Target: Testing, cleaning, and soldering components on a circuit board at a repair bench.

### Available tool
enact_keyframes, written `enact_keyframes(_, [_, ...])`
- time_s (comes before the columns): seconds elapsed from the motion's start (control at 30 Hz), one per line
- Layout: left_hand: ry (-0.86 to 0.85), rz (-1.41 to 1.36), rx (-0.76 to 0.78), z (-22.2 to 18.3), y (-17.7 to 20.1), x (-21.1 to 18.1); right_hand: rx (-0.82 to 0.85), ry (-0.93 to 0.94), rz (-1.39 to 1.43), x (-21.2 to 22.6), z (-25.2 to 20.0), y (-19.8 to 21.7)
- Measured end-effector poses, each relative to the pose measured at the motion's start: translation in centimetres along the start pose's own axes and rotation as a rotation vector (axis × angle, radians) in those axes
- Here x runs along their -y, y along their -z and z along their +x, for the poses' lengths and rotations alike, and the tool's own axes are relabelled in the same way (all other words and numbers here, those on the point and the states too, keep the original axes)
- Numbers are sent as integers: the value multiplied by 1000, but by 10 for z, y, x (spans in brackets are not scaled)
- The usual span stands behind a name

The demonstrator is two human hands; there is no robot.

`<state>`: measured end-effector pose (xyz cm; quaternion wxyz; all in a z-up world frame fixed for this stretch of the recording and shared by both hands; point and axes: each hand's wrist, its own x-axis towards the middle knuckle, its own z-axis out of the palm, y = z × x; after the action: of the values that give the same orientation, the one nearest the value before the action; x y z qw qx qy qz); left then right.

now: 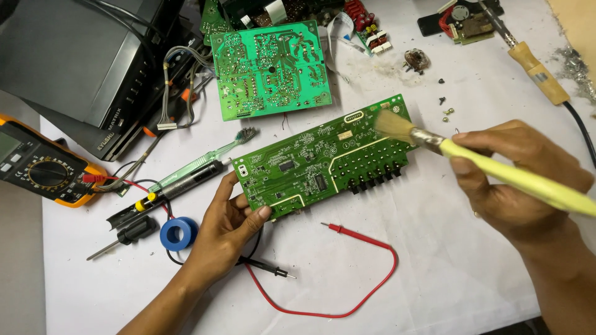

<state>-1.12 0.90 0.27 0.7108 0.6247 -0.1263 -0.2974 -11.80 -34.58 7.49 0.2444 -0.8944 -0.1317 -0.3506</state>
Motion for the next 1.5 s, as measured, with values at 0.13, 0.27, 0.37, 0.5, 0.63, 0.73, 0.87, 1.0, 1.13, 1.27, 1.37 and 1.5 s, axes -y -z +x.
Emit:
enact_keyframes(0.13, [-3, -2, 15, 0, -3, -5, 84, -78, 117, 10, -9, -7])
enact_keyframes(0.27, [-6, 0, 24, -1, -6, -10, 179, 13, 146, 14, 2, -8])
enact_keyframes(0.37, [-17, 5, 31, -2, -6, -10, 184, -20, -134, -5, 0, 10])
enact_keyframes(0.5, [-69, 37, 3, -2, -10, -11, -52, -207, -138, -5, -12, 19])
enact_keyframes(0.63, [-101, 32, 17, -3, -14, -14, -76, -107, -11, 6, -18, -6])
enact_keyframes(0.73, [-113, 15, 36, -4, -13, -10, 98, -72, 255, 29, -11, -24])
enact_keyframes(0.87, [-119, 27, 26, -5, -15, -12, 113, 97, 53, 22, 0, -17])
enact_keyframes(1.0, [-117, 60, 15, -6, -17, -19, -2, -36, -357, -19, -22, 14])
enact_keyframes(1.13, [-142, 48, 12, -6, -18, -18, -91, -39, -183, -2, -23, -1])
enact_keyframes(1.27, [-148, 64, 31, -7, -17, -19, 148, 107, 179, 49, 15, -28])
enact_keyframes(1.37, [-168, 48, 57, -9, -15, -16, 184, 393, 2, 73, 39, -41])
enact_keyframes(1.5, [-163, 102, 49, -8, -9, -7, 213, 579, 62, 80, 28, -72])
